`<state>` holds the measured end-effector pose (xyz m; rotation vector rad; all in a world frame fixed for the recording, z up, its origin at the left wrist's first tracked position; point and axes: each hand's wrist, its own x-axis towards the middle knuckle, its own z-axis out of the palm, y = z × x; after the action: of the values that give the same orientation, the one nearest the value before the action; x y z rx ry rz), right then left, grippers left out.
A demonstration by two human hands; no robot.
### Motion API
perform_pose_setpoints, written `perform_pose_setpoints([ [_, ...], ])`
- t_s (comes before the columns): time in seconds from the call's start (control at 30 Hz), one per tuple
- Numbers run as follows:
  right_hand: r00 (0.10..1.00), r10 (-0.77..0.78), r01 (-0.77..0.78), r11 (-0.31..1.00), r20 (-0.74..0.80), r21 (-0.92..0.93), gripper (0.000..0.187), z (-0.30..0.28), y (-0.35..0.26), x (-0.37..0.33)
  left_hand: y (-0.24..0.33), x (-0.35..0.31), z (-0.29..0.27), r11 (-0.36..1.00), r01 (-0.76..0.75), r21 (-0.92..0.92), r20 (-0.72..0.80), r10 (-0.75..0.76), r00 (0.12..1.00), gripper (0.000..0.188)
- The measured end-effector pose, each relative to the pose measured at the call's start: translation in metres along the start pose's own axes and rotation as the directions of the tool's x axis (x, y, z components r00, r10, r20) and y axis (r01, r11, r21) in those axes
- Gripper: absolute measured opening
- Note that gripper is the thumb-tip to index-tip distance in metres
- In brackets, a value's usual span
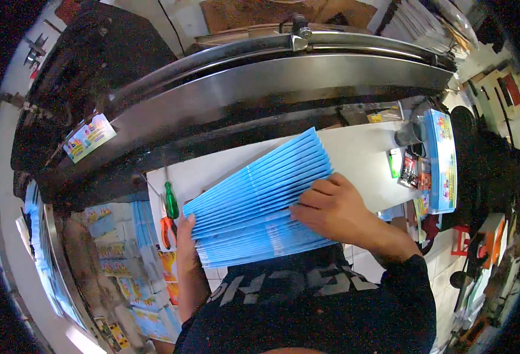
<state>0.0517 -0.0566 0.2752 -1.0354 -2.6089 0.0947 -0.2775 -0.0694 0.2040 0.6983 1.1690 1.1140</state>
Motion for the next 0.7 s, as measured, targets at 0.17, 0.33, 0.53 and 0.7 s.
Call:
perform_pose_setpoints([
  [0.17,0.991,0.003,-0.003,1.0,-0.134,0.001,0.015,-0.02,0.0,-0.001,-0.008,0.003,-0.016,0.998,0.033,0.054,-0.029,-0.031,0.999,0.061],
  [0.33,0.975,0.01,-0.008,1.0,-0.222,0.013,0.019,-0.05,0.006,0.005,0.006,0.01,-0.002,0.982,-0.092,0.165,0.047,0.086,0.995,0.066],
  [0.53,0.866,0.063,-0.12,0.989,-0.496,-0.083,0.008,-0.066,0.043,0.033,-0.005,0.002,-0.007,0.983,0.101,0.153,-0.194,-0.07,0.978,0.057],
  [0.7,0.972,0.089,-0.104,0.993,-0.217,-0.058,0.011,-0.002,0.092,0.063,-0.012,0.011,-0.024,0.97,-0.154,0.188,0.161,0.124,0.979,0.054],
])
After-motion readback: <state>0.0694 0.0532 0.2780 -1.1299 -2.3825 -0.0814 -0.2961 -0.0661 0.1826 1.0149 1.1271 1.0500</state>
